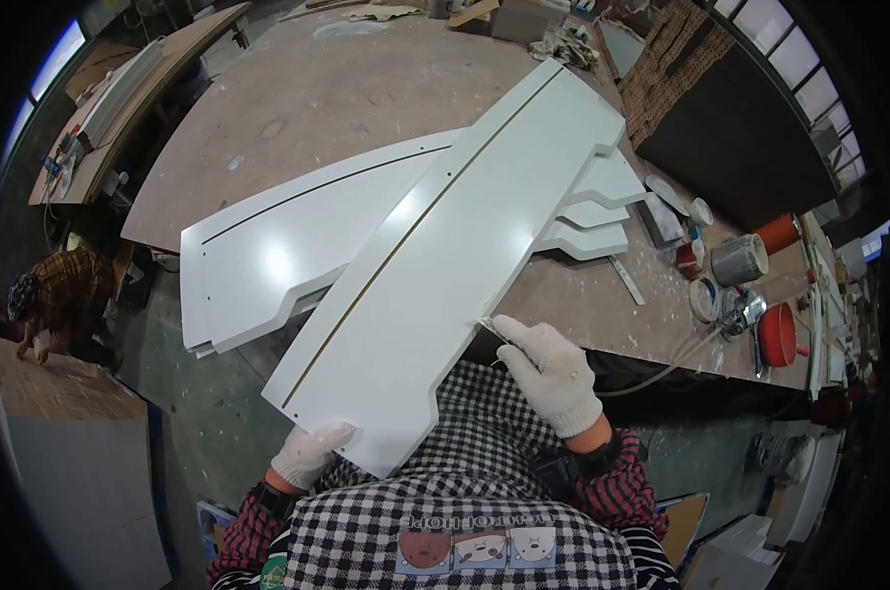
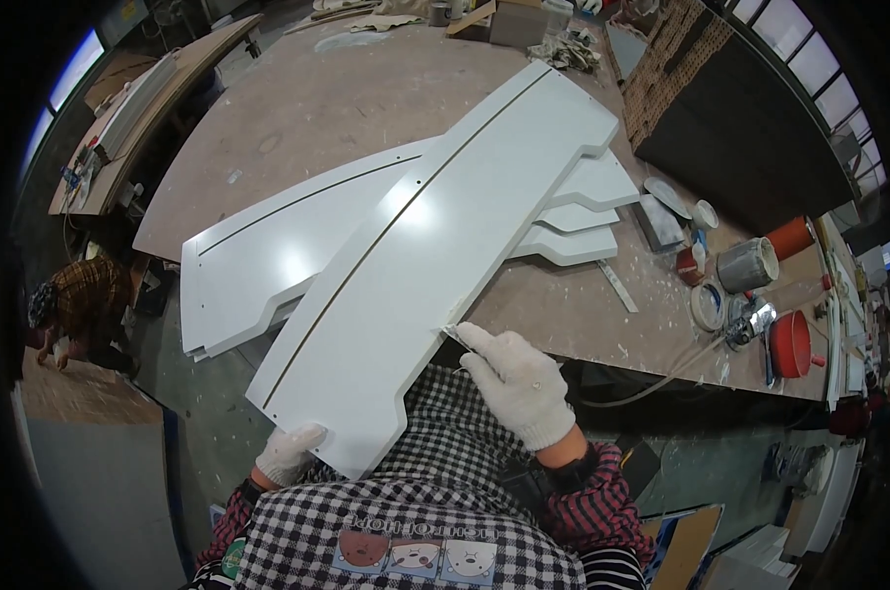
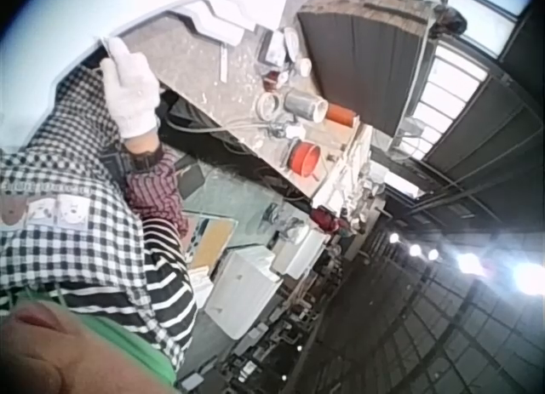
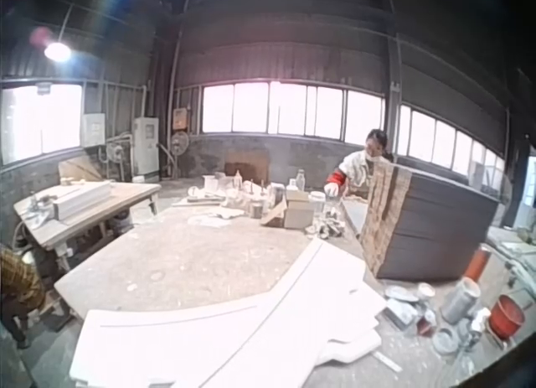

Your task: Filling gaps with putty and then sanding wood furniture panels to a smooth finish.

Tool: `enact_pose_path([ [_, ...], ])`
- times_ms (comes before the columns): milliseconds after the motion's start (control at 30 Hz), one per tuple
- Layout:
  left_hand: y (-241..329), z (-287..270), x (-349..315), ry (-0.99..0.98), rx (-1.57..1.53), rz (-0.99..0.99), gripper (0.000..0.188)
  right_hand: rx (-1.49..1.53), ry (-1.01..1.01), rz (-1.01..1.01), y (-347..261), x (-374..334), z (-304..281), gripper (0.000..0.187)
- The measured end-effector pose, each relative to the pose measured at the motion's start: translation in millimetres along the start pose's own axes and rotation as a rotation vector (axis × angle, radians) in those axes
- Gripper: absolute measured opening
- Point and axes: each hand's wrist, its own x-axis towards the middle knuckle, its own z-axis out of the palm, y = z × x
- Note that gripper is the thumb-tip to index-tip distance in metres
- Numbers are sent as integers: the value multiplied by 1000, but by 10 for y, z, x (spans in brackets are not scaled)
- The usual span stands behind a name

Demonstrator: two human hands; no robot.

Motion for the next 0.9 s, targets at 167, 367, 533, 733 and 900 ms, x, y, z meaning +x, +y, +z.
enact_pose_path([
  [167,-9,-1,-1,7,-6,1,34,43,44,56,-3,5,-28,32],
  [367,44,93,-17,50,-77,32,20,37,103,122,61,12,-113,31],
  [533,-30,-7,-9,13,-53,16,23,5,114,153,154,-6,-110,32],
  [733,-56,-46,-7,28,-8,-45,28,-36,108,111,120,79,-62,33],
  [900,-65,-42,3,27,-5,-35,30,-50,80,104,120,153,-29,35],
])
